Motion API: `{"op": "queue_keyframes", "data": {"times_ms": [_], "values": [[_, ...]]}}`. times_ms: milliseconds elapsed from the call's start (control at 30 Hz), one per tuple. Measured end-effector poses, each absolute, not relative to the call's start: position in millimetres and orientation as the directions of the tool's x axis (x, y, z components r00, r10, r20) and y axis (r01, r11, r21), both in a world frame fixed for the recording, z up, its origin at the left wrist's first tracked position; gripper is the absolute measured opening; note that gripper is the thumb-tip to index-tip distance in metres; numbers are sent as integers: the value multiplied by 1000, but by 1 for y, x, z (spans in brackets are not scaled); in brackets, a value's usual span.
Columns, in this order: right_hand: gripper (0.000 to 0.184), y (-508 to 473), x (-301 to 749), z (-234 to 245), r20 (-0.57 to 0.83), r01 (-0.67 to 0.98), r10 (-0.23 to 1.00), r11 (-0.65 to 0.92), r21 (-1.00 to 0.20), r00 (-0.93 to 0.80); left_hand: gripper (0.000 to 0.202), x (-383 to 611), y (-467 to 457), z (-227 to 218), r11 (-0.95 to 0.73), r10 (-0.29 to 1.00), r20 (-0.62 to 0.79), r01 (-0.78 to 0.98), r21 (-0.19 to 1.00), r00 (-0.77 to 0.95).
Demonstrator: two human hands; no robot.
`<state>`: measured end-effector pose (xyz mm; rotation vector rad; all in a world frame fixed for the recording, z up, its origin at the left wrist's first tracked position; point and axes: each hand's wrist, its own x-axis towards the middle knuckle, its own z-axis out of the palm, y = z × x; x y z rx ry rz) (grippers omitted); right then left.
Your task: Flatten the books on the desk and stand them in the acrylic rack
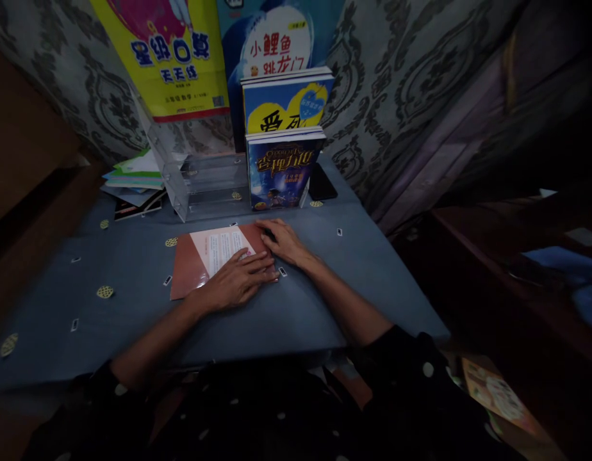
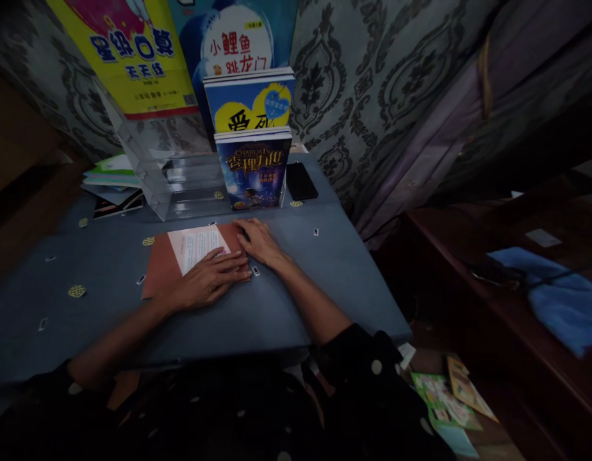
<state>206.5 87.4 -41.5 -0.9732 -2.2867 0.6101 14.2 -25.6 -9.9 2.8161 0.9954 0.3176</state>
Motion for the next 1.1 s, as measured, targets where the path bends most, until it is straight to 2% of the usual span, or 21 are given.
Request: {"op": "queue_keyframes", "data": {"times_ms": [167,400,533,767,1100], "values": [[46,87,206,-45,346,504,746,649,-569,-569,42,15,-26,-12,-781,624,170,606,152,762],[47,83,207,-46,349,542,732,673,-504,-585,39,24,-50,-17,-743,648,215,669,-31,730],[49,80,207,-41,329,559,727,679,-477,-602,40,26,-70,-14,-686,697,198,722,-95,689],[48,81,208,-41,315,558,717,688,-465,-622,48,9,-99,-10,-552,821,116,829,-86,558],[49,81,209,-40,276,582,712,693,-425,-646,50,-45,-135,-14,-348,898,266,936,-54,350]]}}
